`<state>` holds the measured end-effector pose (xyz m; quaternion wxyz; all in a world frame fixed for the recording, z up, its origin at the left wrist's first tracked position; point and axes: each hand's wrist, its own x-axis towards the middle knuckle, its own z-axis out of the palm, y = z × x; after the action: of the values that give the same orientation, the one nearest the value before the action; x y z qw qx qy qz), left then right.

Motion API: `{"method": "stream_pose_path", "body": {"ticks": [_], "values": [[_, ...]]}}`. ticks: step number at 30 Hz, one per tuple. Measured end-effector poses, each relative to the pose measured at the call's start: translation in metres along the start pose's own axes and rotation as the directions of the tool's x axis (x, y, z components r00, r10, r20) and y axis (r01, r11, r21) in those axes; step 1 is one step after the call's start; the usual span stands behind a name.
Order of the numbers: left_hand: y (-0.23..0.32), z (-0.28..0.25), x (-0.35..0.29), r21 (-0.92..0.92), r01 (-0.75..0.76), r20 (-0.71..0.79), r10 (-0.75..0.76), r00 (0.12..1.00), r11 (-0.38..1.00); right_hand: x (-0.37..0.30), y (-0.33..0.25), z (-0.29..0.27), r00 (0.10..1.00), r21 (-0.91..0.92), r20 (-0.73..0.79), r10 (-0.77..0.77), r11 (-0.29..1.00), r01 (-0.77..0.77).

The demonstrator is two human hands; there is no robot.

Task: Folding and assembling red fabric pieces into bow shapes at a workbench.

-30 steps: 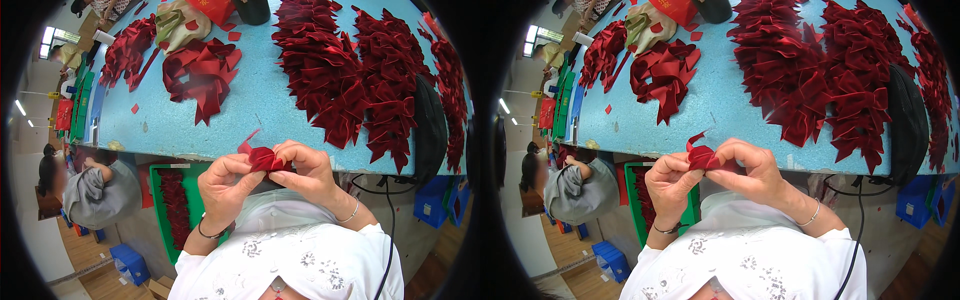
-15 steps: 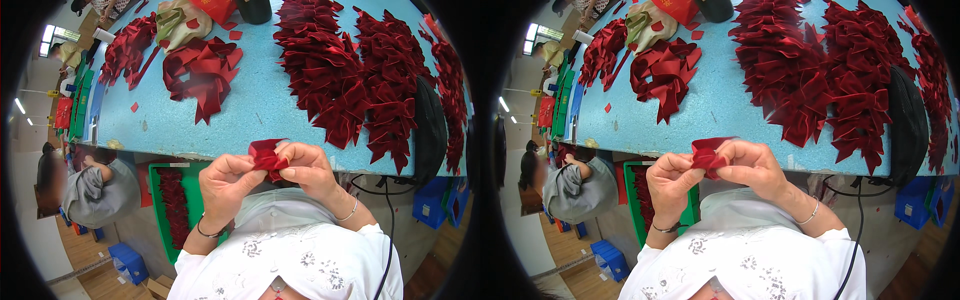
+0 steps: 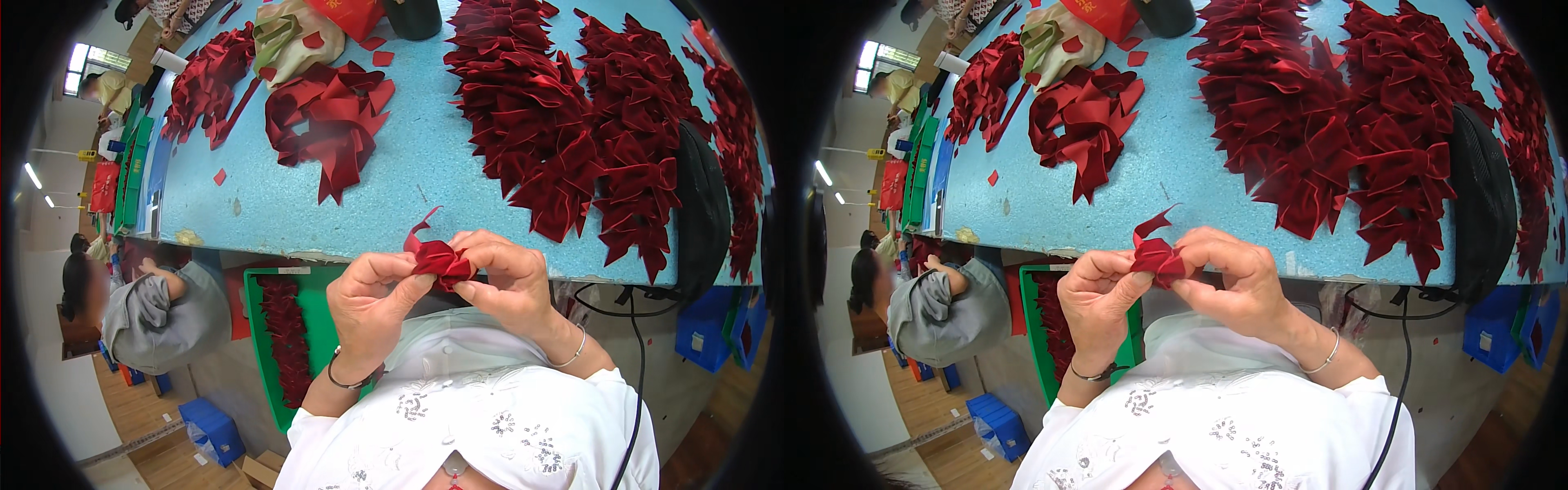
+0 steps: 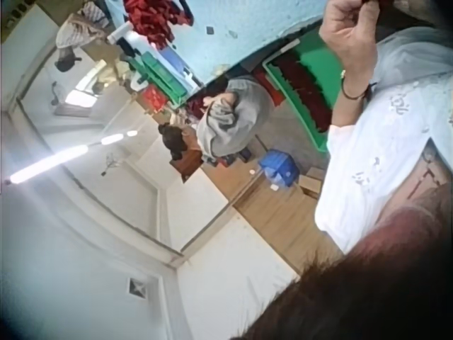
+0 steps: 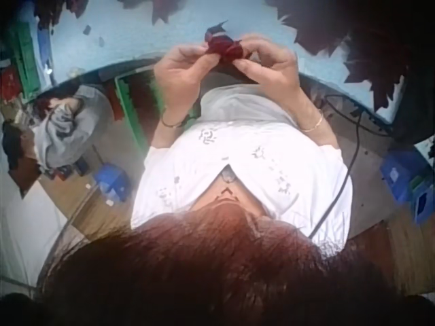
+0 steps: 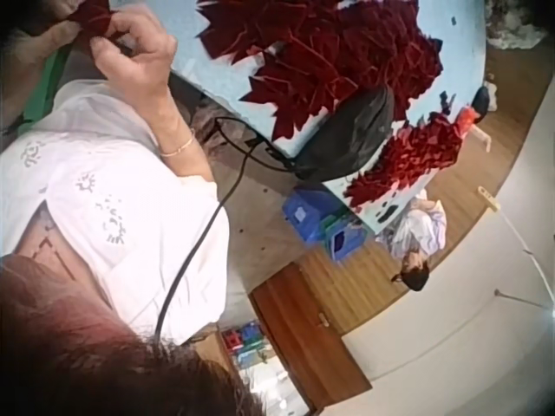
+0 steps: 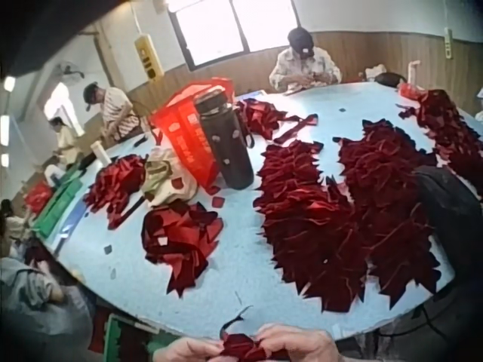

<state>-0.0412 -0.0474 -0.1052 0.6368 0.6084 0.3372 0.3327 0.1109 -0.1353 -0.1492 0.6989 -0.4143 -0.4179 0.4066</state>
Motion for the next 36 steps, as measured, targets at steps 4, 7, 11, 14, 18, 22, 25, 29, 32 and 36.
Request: {"method": "stream_pose_path", "body": {"ticks": [4, 7, 11, 14, 18, 22, 25, 29, 32, 36], "values": [[0.003, 0.000, 0.000, -0.082, 0.074, 0.038, -0.071, 0.997, 0.994, 0.002, 0.006, -0.004, 0.996, 0.331, 0.079, 0.032, 0.942, -0.057], [0.004, 0.000, 0.000, -0.105, 0.105, 0.063, -0.099, 0.993, 0.989, 0.002, 0.006, -0.011, 0.973, 0.489, 0.139, 0.185, 0.841, -0.230], [0.007, 0.000, 0.002, -0.107, 0.119, 0.029, -0.116, 0.993, 0.987, 0.000, 0.000, -0.004, 0.977, 0.398, 0.010, 0.211, 0.896, -0.197], [0.007, 0.000, 0.002, -0.093, 0.103, -0.016, -0.105, 0.994, 0.990, -0.001, 0.000, 0.002, 0.995, 0.110, -0.100, 0.015, 0.994, -0.004], [0.002, 0.003, 0.002, -0.047, 0.042, -0.068, -0.045, 0.997, 0.998, -0.001, 0.001, 0.005, 0.928, -0.376, -0.055, -0.368, 0.869, 0.322], [-0.001, 0.003, 0.001, 0.053, -0.052, -0.085, 0.056, 0.995, 0.997, 0.002, 0.000, 0.007, 0.858, -0.578, 0.004, -0.514, 0.699, 0.421], [-0.001, 0.004, 0.000, 0.143, -0.110, -0.076, 0.122, 0.990, 0.984, 0.006, -0.002, 0.007, 0.829, -0.648, 0.047, -0.557, 0.615, 0.449], [-0.001, 0.006, -0.002, 0.234, -0.167, -0.033, 0.180, 0.983, 0.958, 0.008, -0.004, 0.008, 0.838, -0.705, 0.088, -0.539, 0.561, 0.435], [-0.004, 0.006, -0.003, 0.232, -0.169, -0.017, 0.178, 0.984, 0.958, 0.006, 0.000, 0.007, 0.857, -0.745, 0.099, -0.506, 0.533, 0.401], [-0.002, 0.007, 0.000, 0.182, -0.133, -0.064, 0.147, 0.987, 0.974, 0.004, -0.001, 0.010, 0.847, -0.725, 0.044, -0.530, 0.566, 0.392]]}}
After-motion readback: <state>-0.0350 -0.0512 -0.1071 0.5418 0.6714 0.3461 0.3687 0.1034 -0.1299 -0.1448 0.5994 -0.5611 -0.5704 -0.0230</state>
